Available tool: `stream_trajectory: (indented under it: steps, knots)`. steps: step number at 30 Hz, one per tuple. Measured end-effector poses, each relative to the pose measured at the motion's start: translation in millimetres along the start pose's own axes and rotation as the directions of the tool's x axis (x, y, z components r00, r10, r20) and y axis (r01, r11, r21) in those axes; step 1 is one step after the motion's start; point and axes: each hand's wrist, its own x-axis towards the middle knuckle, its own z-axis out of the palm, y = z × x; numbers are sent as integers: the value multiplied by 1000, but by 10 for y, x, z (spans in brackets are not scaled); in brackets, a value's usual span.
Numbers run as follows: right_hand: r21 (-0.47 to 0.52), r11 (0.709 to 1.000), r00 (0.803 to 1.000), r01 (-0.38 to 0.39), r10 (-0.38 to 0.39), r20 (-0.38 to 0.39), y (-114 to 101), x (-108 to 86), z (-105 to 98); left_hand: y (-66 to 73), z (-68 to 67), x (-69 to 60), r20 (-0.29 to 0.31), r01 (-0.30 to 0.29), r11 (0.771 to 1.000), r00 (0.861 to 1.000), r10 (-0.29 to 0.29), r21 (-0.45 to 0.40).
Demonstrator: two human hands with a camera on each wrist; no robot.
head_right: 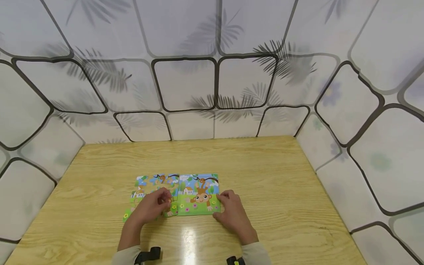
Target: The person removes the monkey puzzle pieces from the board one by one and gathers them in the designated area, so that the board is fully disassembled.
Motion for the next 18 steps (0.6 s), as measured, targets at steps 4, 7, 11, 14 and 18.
stream_trajectory:
  steps: [4,7,11,14,18]
  knots:
    - [-4,1000,1000,2,-2,-8,-2,-26,-20,-35,-16,-22,5,39,999,999,-39,-6]
    - [-14,1000,1000,2,-2,-12,-7,-39,-29,-38,-1,-23,4,42,999,999,-42,13]
    - [-26,1000,1000,-7,7,-12,-17,-47,-32,-16,23,-26,-19,54,997,998,-53,46]
    - [-31,999,1000,-9,9,-14,-22,-46,-31,10,36,-33,-43,59,995,998,-56,80]
    - [-33,999,1000,-9,9,-15,-21,-37,-28,39,50,-42,-61,60,989,997,-52,137]
